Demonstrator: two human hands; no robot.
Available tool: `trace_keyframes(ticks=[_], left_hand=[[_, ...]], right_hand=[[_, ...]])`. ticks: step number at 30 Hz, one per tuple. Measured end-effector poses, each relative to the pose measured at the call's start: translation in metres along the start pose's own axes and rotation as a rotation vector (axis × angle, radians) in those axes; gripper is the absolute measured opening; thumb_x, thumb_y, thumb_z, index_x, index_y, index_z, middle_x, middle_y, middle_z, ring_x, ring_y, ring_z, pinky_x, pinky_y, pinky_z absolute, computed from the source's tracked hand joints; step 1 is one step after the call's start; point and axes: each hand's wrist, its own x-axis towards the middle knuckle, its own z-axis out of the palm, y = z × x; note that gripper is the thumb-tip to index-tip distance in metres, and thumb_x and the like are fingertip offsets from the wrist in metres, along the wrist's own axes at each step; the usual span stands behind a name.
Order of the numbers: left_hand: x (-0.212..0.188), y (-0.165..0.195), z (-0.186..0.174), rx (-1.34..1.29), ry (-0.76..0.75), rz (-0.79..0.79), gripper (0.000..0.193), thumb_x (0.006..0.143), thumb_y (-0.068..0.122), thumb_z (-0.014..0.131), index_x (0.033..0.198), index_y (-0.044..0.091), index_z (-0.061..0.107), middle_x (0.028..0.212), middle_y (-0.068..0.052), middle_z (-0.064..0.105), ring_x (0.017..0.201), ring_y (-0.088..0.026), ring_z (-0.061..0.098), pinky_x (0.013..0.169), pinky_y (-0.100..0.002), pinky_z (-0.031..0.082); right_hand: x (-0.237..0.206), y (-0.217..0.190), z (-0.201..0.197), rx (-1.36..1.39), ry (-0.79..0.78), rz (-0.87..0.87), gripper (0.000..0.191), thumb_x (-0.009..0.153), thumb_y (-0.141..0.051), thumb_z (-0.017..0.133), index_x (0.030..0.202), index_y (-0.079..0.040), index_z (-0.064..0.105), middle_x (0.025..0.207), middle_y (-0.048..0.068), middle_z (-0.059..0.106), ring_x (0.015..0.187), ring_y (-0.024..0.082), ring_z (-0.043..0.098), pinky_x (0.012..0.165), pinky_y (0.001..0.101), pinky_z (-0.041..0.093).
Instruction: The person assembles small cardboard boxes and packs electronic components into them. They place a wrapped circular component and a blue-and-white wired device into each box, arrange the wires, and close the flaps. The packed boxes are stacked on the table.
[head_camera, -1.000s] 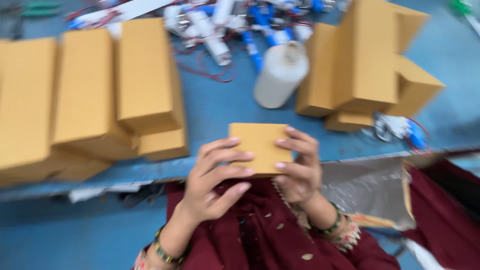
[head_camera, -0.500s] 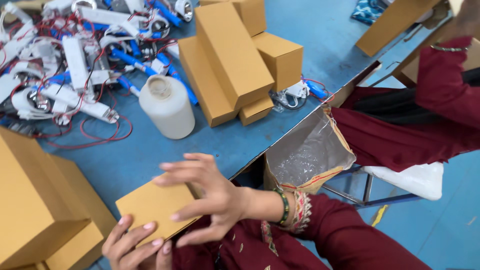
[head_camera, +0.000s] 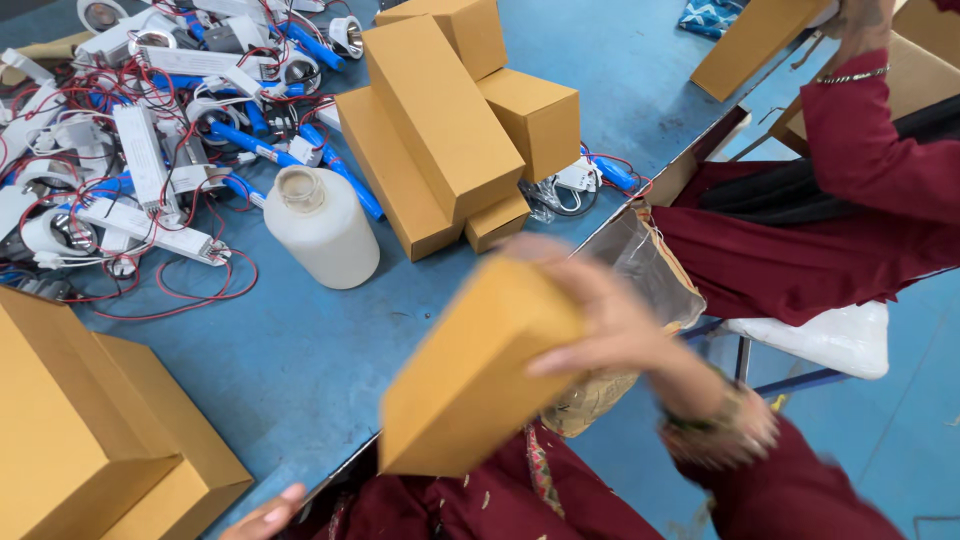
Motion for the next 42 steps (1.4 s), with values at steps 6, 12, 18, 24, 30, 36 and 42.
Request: trace_keyframes(ticks=[6, 12, 18, 24, 30, 36, 42], left_hand=[[0.088, 0.051, 0.084, 0.086, 0.077, 0.565, 0.037, 0.100, 0.022, 0.071, 0.131, 0.004, 0.060, 0.120, -0.015, 0.076, 0.113, -0.024, 0.079, 0.101, -0.033, 0.060], [0.115, 0.129, 0.167, 0.378, 0.250, 0.336, 0.021, 0.081, 0.013, 0.078, 0.101, 0.006, 0.074, 0.093, -0.010, 0.079, 0.089, -0.021, 0.078, 0.087, -0.032, 0.059], [0.114, 0.149, 0.162, 0.445, 0.279, 0.176, 0.020, 0.077, 0.011, 0.080, 0.096, 0.006, 0.076, 0.089, -0.008, 0.080, 0.087, -0.020, 0.080, 0.083, -0.032, 0.060], [0.133, 0.144, 0.166, 0.350, 0.237, 0.011, 0.033, 0.085, 0.014, 0.076, 0.116, 0.005, 0.073, 0.117, -0.012, 0.076, 0.114, -0.025, 0.072, 0.100, -0.038, 0.052], [0.255, 0.117, 0.179, -0.020, 0.170, -0.136, 0.085, 0.092, 0.051, 0.062, 0.159, 0.009, 0.031, 0.166, -0.014, 0.033, 0.156, -0.027, 0.026, 0.124, -0.043, 0.020], [0.353, 0.088, 0.190, -0.411, 0.317, -0.445, 0.121, 0.076, 0.076, 0.059, 0.164, 0.014, 0.002, 0.170, -0.015, 0.014, 0.157, -0.030, 0.004, 0.122, -0.050, 0.003], [0.386, 0.098, 0.194, -0.347, 0.502, -0.453, 0.133, 0.066, 0.076, 0.068, 0.163, 0.014, 0.003, 0.167, -0.017, 0.013, 0.157, -0.032, 0.008, 0.120, -0.056, 0.008]], right_hand=[[-0.120, 0.063, -0.092, 0.700, 0.954, 0.240, 0.076, 0.089, -0.043, 0.065, 0.153, -0.007, 0.044, 0.152, 0.012, 0.053, 0.141, 0.030, 0.053, 0.119, 0.0509, 0.042], [-0.107, 0.162, -0.141, 0.983, 1.345, 0.281, 0.060, 0.094, -0.056, 0.058, 0.141, -0.020, 0.057, 0.141, 0.007, 0.064, 0.130, 0.031, 0.062, 0.107, 0.0570, 0.050], [-0.013, 0.189, -0.199, 0.720, 1.235, 0.639, 0.062, 0.089, -0.065, 0.049, 0.133, -0.022, 0.057, 0.132, 0.005, 0.065, 0.117, 0.030, 0.063, 0.094, 0.0563, 0.046], [0.033, 0.202, -0.199, -0.346, 1.130, 0.393, 0.060, 0.093, -0.039, 0.077, 0.137, -0.005, 0.054, 0.138, 0.017, 0.053, 0.130, 0.032, 0.054, 0.113, 0.0429, 0.043], [0.072, 0.200, -0.164, -0.541, 0.810, 0.244, 0.052, 0.107, -0.042, 0.069, 0.142, -0.004, 0.059, 0.141, 0.017, 0.051, 0.135, 0.029, 0.046, 0.118, 0.0428, 0.036], [0.100, 0.162, -0.112, -0.379, 0.688, 0.004, 0.058, 0.104, -0.040, 0.069, 0.144, -0.002, 0.052, 0.137, 0.016, 0.051, 0.128, 0.027, 0.049, 0.104, 0.0373, 0.042], [0.057, 0.151, -0.046, -0.105, 0.600, -0.004, 0.032, 0.108, -0.023, 0.068, 0.132, -0.004, 0.061, 0.124, 0.012, 0.063, 0.112, 0.020, 0.061, 0.105, 0.0326, 0.050]])
